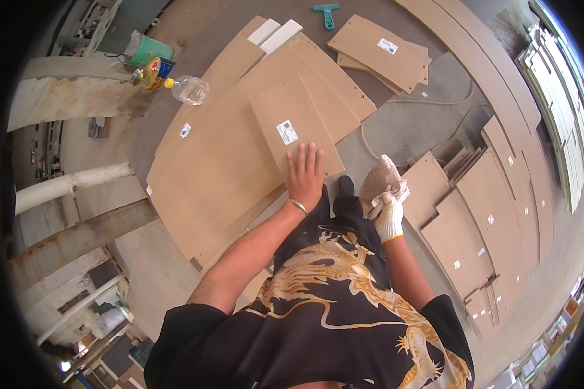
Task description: The person wipes flat wooden panels with a cloth, then uses a small blue scraper to remove residue from the surface. The person repeats the wiping and scraping steps on several panels, handling them one at a time and placing them back on the work surface.
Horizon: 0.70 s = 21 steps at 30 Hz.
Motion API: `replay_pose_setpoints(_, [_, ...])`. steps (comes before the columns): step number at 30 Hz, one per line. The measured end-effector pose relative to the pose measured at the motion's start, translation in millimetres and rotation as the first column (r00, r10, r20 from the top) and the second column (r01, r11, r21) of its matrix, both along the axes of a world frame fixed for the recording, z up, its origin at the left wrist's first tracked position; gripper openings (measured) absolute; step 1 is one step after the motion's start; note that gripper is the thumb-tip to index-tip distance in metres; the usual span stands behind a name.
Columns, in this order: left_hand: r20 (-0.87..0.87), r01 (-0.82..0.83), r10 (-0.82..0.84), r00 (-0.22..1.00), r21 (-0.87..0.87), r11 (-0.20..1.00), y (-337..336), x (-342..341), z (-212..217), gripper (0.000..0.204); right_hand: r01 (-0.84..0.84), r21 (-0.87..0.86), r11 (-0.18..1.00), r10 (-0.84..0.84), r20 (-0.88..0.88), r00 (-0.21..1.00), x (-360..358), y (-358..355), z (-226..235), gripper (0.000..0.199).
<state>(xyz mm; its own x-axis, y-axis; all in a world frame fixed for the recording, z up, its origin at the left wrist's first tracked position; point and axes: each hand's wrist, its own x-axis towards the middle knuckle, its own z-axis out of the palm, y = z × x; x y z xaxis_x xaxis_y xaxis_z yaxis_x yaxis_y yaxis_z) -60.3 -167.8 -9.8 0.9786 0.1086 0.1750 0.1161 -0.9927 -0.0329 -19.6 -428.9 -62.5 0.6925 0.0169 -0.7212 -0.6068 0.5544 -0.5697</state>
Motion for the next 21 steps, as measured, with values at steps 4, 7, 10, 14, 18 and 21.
replay_pose_setpoints(4, [0.32,-0.038,0.213,0.923,-0.474,0.88,14,-6,40,0.058,-0.071,-0.001,0.997,0.071,0.092,0.993,27,-4,5,0.058])
replay_pose_setpoints(7, [0.111,-0.177,0.763,0.637,-0.942,0.285,34,-21,70,0.052,0.004,0.097,0.995,0.007,-0.114,0.993,45,-8,-3,0.052])
replay_pose_setpoints(10, [-0.129,0.204,0.847,0.516,-0.942,-0.268,47,-44,69,0.036,-0.032,0.07,0.997,0.039,-0.099,0.994,52,4,0,0.046])
replay_pose_setpoints(14, [-0.553,0.085,0.572,0.606,-0.669,-0.738,37,-71,26,0.034,-0.217,0.034,0.976,0.217,-0.008,0.976,55,39,44,0.026])
replay_pose_setpoints(18, [-0.69,-0.13,0.348,0.635,-0.54,-0.832,27,-78,-4,0.038,-0.442,-0.515,0.734,0.641,0.312,0.701,61,97,87,0.023])
replay_pose_setpoints(21, [-0.823,-0.535,0.265,0.502,-0.537,-0.653,25,-78,5,0.042,-0.051,-0.876,0.479,0.875,0.472,0.108,57,150,89,0.045])
